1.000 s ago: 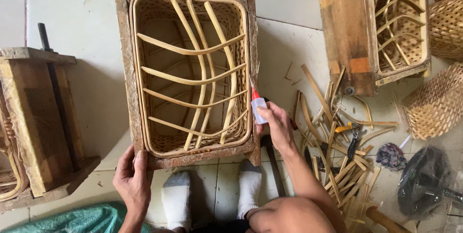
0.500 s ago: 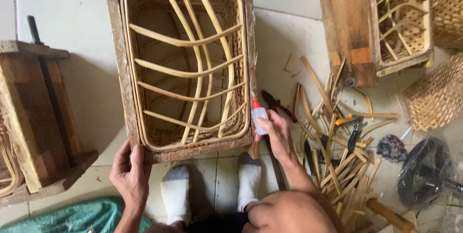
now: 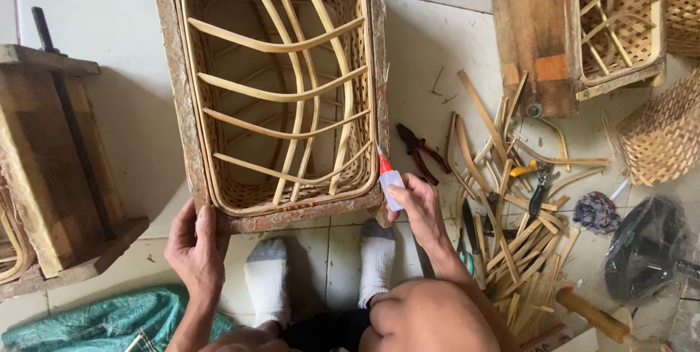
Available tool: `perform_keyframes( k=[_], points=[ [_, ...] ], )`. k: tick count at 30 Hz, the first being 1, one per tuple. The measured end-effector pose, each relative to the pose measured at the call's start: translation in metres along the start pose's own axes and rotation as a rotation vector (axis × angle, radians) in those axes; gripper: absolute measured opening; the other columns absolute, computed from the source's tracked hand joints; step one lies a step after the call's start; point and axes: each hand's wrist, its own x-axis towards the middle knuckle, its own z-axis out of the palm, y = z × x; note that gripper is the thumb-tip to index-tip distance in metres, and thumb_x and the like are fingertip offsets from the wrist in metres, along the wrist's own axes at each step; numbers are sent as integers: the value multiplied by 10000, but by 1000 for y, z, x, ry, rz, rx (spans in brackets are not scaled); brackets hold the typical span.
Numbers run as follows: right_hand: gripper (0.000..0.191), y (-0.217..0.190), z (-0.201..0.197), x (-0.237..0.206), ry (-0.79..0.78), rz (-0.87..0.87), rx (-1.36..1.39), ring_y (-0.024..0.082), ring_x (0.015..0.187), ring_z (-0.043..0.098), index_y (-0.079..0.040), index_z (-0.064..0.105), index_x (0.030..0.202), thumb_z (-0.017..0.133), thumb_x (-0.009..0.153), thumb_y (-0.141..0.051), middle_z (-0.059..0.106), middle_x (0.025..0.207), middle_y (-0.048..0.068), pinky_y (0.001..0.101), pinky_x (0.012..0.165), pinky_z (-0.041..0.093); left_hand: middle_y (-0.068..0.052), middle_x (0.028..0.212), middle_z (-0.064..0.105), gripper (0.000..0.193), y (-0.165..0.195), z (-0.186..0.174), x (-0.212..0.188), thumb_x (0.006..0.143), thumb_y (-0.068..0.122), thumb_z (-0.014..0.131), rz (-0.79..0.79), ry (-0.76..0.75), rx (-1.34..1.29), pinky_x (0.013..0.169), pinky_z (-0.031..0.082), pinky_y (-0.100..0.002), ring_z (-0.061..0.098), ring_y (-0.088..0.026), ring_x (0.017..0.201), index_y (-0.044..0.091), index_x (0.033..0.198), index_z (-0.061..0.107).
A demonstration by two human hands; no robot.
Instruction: The person applies glue to the rim of a rectangular basket frame and presses a curved bamboo strip into place. They then use a hammer to tap the strip flush and trim excess material with a knife.
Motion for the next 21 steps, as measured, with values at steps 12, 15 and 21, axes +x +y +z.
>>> perform_keyframes(
  k=[12, 15, 21],
  points=[
    [305, 42, -4, -88, -1, 49, -44, 117, 636, 643, 17, 656, 961, 651, 930, -286, 663, 757, 78, 282, 584, 540, -87, 1194, 688, 350, -16, -27, -41, 1085, 132, 619, 63, -28, 37, 919, 529, -233, 632, -98, 1021, -69, 1370, 605],
    [282, 54, -1, -111, -12, -16, -18, 122, 684, 647, 33, 676, 1035, 679, 930, -228, 673, 831, 81, 294, 621, 555, -78, 1173, 690, 346, -21, -33, -47, 1079, 138, 622, 52, -17, 35, 887, 533, -234, 631, -96, 991, -64, 1360, 612],
    [363, 46, 7, -134, 159, -412, -676, 158, 884, 693, -7, 699, 1157, 812, 851, -165, 732, 986, 87, 343, 798, 581, -124, 1298, 645, 496, -22, -57, -63, 1027, 148, 673, 37, -78, 83, 916, 506, -285, 597, -160, 1076, -37, 1468, 539]
  ],
)
